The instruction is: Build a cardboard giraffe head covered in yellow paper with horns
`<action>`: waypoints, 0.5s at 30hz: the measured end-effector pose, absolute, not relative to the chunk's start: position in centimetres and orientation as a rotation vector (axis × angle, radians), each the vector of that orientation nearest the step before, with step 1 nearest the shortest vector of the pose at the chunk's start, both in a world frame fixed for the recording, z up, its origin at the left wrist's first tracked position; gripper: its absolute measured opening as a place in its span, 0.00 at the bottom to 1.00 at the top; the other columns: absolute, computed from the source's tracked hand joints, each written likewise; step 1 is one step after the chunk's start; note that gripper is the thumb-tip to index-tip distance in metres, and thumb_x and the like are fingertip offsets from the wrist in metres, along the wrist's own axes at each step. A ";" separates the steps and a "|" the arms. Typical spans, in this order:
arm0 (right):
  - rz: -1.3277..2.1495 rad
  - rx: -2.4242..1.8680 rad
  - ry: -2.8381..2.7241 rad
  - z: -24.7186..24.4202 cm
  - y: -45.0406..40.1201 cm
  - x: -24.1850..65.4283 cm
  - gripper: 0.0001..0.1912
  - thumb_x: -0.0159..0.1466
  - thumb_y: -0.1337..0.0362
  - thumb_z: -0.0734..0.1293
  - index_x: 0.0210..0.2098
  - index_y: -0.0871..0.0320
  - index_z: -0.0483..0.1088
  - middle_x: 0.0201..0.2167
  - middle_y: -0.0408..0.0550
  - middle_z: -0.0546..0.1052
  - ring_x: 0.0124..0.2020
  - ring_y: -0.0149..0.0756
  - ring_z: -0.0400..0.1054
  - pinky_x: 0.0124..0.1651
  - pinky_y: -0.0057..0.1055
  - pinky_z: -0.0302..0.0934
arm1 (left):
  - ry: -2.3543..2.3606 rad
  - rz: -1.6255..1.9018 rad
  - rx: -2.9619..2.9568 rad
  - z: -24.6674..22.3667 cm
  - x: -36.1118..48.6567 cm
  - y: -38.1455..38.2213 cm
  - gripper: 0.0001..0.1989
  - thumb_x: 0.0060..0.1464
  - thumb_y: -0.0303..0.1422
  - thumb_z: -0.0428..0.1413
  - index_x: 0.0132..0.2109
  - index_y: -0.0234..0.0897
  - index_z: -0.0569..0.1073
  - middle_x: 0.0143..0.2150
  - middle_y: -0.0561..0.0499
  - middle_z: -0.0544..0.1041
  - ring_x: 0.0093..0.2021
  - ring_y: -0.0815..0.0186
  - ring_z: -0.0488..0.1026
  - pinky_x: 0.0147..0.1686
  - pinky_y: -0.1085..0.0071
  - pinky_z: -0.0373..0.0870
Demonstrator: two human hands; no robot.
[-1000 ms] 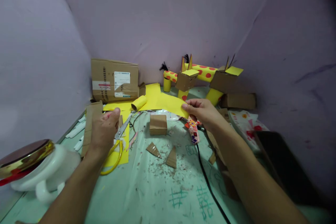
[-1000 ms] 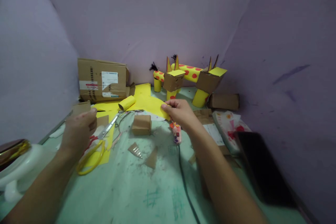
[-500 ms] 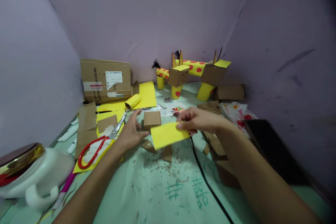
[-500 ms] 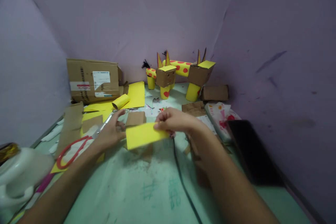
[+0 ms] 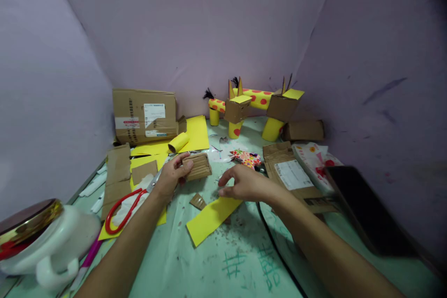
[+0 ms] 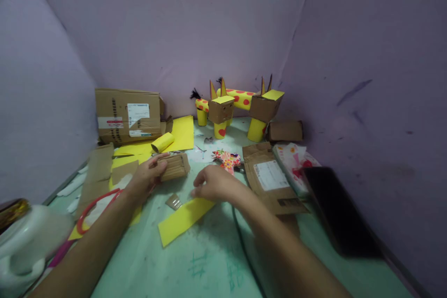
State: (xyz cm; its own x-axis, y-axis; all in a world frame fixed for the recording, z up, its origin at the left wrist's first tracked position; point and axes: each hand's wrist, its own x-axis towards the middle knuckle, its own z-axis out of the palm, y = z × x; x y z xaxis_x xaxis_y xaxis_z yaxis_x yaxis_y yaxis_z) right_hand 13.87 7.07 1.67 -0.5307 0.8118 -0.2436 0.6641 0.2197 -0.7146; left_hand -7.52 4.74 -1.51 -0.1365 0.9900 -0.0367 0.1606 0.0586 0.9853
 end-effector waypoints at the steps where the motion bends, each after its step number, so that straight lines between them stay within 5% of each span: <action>1: 1.187 -1.425 -2.278 1.6 7.3 13.9 0.14 0.48 0.60 0.70 0.32 0.60 0.77 0.33 0.53 0.79 0.34 0.44 0.70 0.35 0.33 0.61 | 1.437 1.195 1.212 -1.5 -7.6 4.7 0.28 0.48 0.44 0.56 0.52 0.30 0.66 0.42 0.41 0.75 0.35 0.59 0.75 0.26 0.69 0.70; 5: 1.170 -1.367 -2.054 0.4 7.9 13.4 0.36 0.51 0.54 0.69 0.56 0.61 0.61 0.52 0.59 0.69 0.41 0.41 0.70 0.38 0.34 0.64 | 1.368 1.240 1.182 -1.4 -7.1 4.6 0.28 0.46 0.43 0.58 0.51 0.31 0.66 0.45 0.41 0.74 0.36 0.58 0.75 0.23 0.73 0.68; 8: 1.362 -1.164 -1.790 -0.7 8.1 12.7 0.50 0.47 0.52 0.72 0.63 0.56 0.46 0.61 0.61 0.56 0.43 0.42 0.69 0.39 0.36 0.65 | 1.289 1.306 1.195 -1.4 -6.4 4.2 0.35 0.39 0.39 0.63 0.54 0.34 0.63 0.54 0.41 0.68 0.48 0.55 0.71 0.34 0.72 0.71; 11: 1.442 -1.028 -1.713 -1.2 8.1 12.1 0.47 0.45 0.58 0.73 0.61 0.55 0.51 0.60 0.58 0.59 0.44 0.42 0.69 0.42 0.37 0.65 | 1.221 1.337 1.225 -1.5 -5.7 3.8 0.40 0.36 0.36 0.65 0.56 0.34 0.60 0.56 0.40 0.67 0.52 0.54 0.68 0.45 0.67 0.69; 15: 1.375 -0.982 -1.652 -1.0 8.3 11.7 0.37 0.45 0.67 0.71 0.55 0.56 0.60 0.54 0.54 0.66 0.44 0.42 0.68 0.44 0.37 0.65 | 1.193 1.399 1.268 -2.1 -4.8 3.6 0.37 0.36 0.33 0.65 0.54 0.35 0.59 0.52 0.41 0.69 0.50 0.54 0.70 0.47 0.63 0.68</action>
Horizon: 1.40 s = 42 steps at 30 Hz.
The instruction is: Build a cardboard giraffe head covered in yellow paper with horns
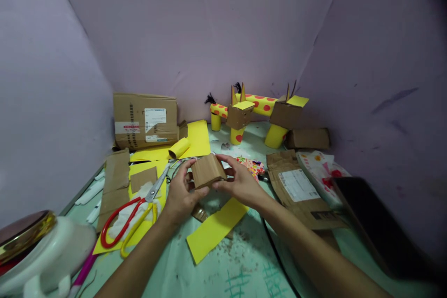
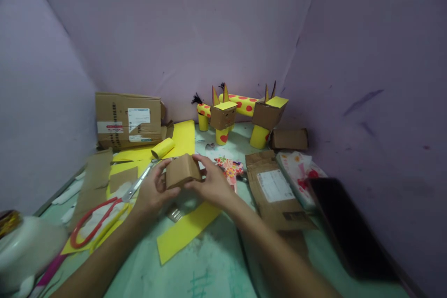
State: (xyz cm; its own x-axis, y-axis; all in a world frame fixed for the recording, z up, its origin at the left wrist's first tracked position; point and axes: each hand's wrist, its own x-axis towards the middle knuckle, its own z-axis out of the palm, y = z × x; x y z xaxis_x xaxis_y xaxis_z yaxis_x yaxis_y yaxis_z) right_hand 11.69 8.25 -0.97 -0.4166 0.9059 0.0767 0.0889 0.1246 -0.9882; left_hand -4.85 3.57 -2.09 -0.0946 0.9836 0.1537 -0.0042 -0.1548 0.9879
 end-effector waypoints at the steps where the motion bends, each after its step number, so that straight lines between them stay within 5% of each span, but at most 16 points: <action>1: 1.383 -0.972 -1.612 -0.9 8.2 11.6 0.38 0.45 0.68 0.71 0.55 0.56 0.59 0.55 0.55 0.65 0.44 0.42 0.68 0.43 0.37 0.65 | 1.197 1.427 1.270 -2.3 -4.6 3.5 0.36 0.36 0.33 0.64 0.53 0.36 0.59 0.52 0.41 0.68 0.50 0.54 0.70 0.47 0.62 0.68; 5: 1.445 -0.908 -1.394 -0.8 7.7 10.7 0.47 0.43 0.66 0.72 0.60 0.52 0.50 0.61 0.56 0.55 0.49 0.43 0.66 0.47 0.37 0.65 | 1.324 1.573 1.208 -2.9 -2.9 3.3 0.37 0.39 0.34 0.63 0.54 0.40 0.53 0.55 0.41 0.64 0.51 0.55 0.69 0.48 0.62 0.67; 10: 1.292 -0.958 -1.526 -1.5 7.2 10.5 0.45 0.48 0.64 0.71 0.61 0.52 0.47 0.56 0.54 0.63 0.54 0.45 0.62 0.54 0.40 0.59 | 1.428 1.502 1.352 -3.4 -1.6 2.6 0.37 0.44 0.30 0.59 0.57 0.41 0.49 0.55 0.40 0.65 0.52 0.56 0.69 0.48 0.62 0.67; 18: 1.208 -0.932 -1.834 -2.8 8.2 11.7 0.44 0.47 0.74 0.69 0.60 0.54 0.51 0.53 0.53 0.66 0.53 0.44 0.62 0.55 0.40 0.56 | 1.498 1.214 1.838 -2.0 -4.7 3.1 0.34 0.43 0.28 0.56 0.59 0.38 0.57 0.60 0.41 0.61 0.60 0.51 0.58 0.57 0.55 0.56; 25: 1.446 -0.933 -1.860 -3.9 8.2 11.2 0.41 0.48 0.75 0.68 0.60 0.57 0.54 0.54 0.54 0.68 0.53 0.44 0.64 0.55 0.39 0.57 | 1.649 1.041 1.999 -3.1 -5.6 3.6 0.27 0.44 0.29 0.59 0.54 0.36 0.65 0.54 0.41 0.68 0.55 0.53 0.64 0.56 0.55 0.58; 29: 1.295 -0.889 -1.883 -3.8 8.1 11.3 0.43 0.48 0.70 0.71 0.61 0.59 0.53 0.60 0.59 0.61 0.57 0.46 0.59 0.57 0.42 0.54 | 1.630 1.047 2.061 -4.1 -5.8 3.3 0.32 0.48 0.31 0.57 0.60 0.34 0.57 0.57 0.38 0.64 0.58 0.54 0.60 0.57 0.56 0.56; 39: 1.343 -0.856 -1.812 -5.1 8.6 11.4 0.38 0.46 0.71 0.73 0.56 0.57 0.61 0.52 0.53 0.70 0.51 0.43 0.66 0.52 0.38 0.61 | 1.577 1.038 2.108 -5.1 -5.9 3.0 0.29 0.51 0.30 0.53 0.61 0.33 0.56 0.60 0.38 0.60 0.61 0.57 0.56 0.60 0.59 0.53; 42: 1.336 -0.897 -1.839 -4.9 8.6 11.4 0.41 0.46 0.73 0.73 0.58 0.55 0.58 0.53 0.53 0.70 0.51 0.43 0.66 0.53 0.39 0.60 | 1.573 1.014 2.074 -4.7 -6.0 3.0 0.38 0.49 0.30 0.54 0.64 0.33 0.46 0.63 0.37 0.56 0.62 0.55 0.55 0.59 0.57 0.54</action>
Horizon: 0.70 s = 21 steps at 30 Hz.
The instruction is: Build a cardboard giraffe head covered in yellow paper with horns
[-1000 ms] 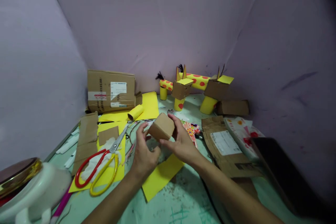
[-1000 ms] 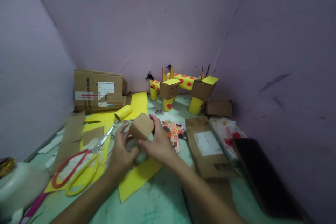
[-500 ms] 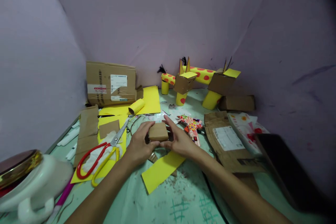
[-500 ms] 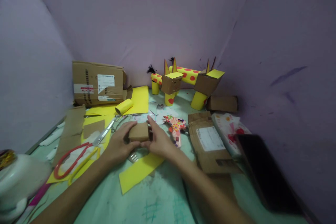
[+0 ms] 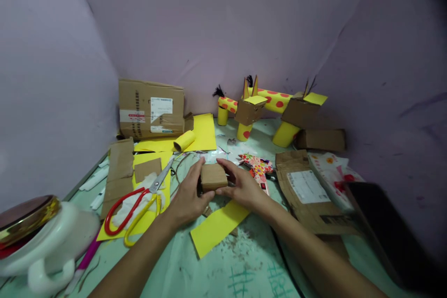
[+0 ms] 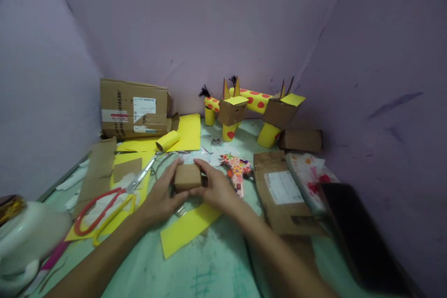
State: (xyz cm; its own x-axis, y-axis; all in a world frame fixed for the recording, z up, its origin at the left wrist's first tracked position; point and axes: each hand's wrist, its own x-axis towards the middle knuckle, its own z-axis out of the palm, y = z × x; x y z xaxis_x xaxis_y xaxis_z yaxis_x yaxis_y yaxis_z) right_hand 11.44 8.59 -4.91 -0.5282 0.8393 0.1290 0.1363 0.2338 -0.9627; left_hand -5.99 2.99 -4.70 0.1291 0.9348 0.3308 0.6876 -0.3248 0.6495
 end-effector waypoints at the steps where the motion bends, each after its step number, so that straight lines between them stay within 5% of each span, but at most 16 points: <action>1: 1.326 -0.924 -1.855 -4.8 8.6 11.5 0.43 0.46 0.73 0.72 0.60 0.54 0.56 0.53 0.52 0.69 0.51 0.44 0.66 0.53 0.40 0.60 | 1.579 1.004 2.060 -4.4 -6.1 2.9 0.42 0.48 0.29 0.54 0.65 0.32 0.41 0.64 0.35 0.53 0.62 0.54 0.55 0.58 0.57 0.55; 3: 1.299 -0.981 -1.902 -4.6 8.4 11.5 0.48 0.47 0.72 0.72 0.63 0.51 0.48 0.54 0.53 0.69 0.50 0.44 0.67 0.53 0.42 0.60 | 1.662 1.002 2.027 -3.2 -6.3 2.5 0.42 0.46 0.27 0.53 0.65 0.31 0.40 0.64 0.35 0.52 0.60 0.54 0.58 0.56 0.58 0.58; 6: 1.230 -1.089 -2.021 -3.5 8.1 12.0 0.55 0.45 0.70 0.73 0.65 0.54 0.40 0.58 0.58 0.64 0.53 0.49 0.64 0.53 0.44 0.59 | 1.978 1.021 1.922 -0.9 -6.6 1.2 0.23 0.47 0.27 0.50 0.53 0.33 0.64 0.53 0.40 0.68 0.48 0.57 0.68 0.47 0.61 0.65; 8: 1.114 -1.179 -2.100 -2.1 7.7 12.6 0.56 0.44 0.68 0.74 0.65 0.57 0.41 0.62 0.61 0.57 0.57 0.52 0.60 0.55 0.46 0.57 | 2.102 0.846 1.800 0.6 -6.3 -0.2 0.10 0.49 0.33 0.50 0.39 0.37 0.71 0.38 0.46 0.75 0.35 0.60 0.71 0.36 0.64 0.67; 10: 0.947 -1.249 -2.144 -0.4 7.1 13.6 0.47 0.47 0.66 0.73 0.62 0.58 0.50 0.62 0.61 0.57 0.55 0.51 0.60 0.54 0.45 0.57 | 2.083 0.538 1.723 1.6 -5.6 -1.6 0.09 0.49 0.38 0.51 0.33 0.40 0.72 0.29 0.50 0.74 0.30 0.60 0.71 0.31 0.65 0.64; 14: 0.862 -1.385 -2.279 1.6 5.5 15.5 0.18 0.53 0.66 0.69 0.44 0.56 0.70 0.41 0.52 0.75 0.38 0.43 0.70 0.42 0.40 0.63 | 1.992 0.220 1.798 1.6 -4.0 -3.3 0.10 0.46 0.35 0.54 0.39 0.43 0.73 0.38 0.48 0.76 0.40 0.53 0.72 0.37 0.60 0.62; 21: 0.779 -0.990 -2.712 -0.1 4.3 15.0 0.20 0.52 0.75 0.67 0.45 0.59 0.70 0.46 0.54 0.73 0.52 0.46 0.60 0.53 0.42 0.53 | 1.976 0.067 1.807 0.5 -3.5 -3.2 0.16 0.43 0.28 0.53 0.43 0.40 0.71 0.40 0.44 0.76 0.42 0.51 0.71 0.39 0.61 0.60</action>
